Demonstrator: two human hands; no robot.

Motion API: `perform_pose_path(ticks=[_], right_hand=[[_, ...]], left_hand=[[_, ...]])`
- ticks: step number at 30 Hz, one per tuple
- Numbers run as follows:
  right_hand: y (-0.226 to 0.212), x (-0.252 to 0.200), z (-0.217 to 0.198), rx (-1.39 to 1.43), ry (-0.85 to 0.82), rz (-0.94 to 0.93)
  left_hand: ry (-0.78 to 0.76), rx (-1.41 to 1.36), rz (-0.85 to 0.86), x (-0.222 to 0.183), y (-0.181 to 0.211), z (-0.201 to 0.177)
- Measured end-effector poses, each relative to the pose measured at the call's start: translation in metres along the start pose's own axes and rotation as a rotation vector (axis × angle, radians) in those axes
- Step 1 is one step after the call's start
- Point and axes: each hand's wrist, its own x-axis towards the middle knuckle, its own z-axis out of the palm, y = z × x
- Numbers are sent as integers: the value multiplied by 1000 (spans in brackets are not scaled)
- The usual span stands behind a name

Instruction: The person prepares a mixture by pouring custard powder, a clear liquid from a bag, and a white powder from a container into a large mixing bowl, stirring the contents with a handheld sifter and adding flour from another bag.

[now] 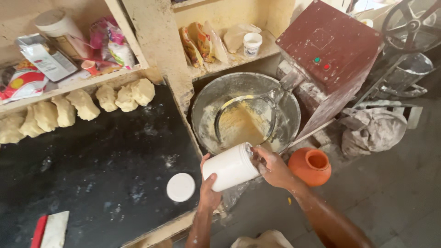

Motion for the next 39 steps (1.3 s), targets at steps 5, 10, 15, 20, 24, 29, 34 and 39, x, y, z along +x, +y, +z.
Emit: perform_pose_path(ticks=[5, 10, 15, 20, 24, 29, 34, 39], right_hand=[[25, 10, -53, 1, -166, 36], [45, 15, -66, -37, -92, -11], [51, 25, -83, 1, 47, -167], [36, 33, -114, -69, 115, -484], [18, 56, -137, -143, 203, -524], [10, 99, -157, -376, 213, -567], [30, 138, -154, -84, 121, -162], [34, 178, -179, 148, -78, -11]], left_hand=[[14, -115, 61, 7, -30, 26], [47, -70, 45, 17, -42, 46], [2, -55, 98, 32, -41, 56], [-78, -124, 119, 55, -48, 61], [-96, -178, 179, 87, -50, 59], [-168, -201, 134, 130, -54, 33], [-164, -156, -135, 155, -125, 8], [-429, 164, -225, 170, -167, 38]])
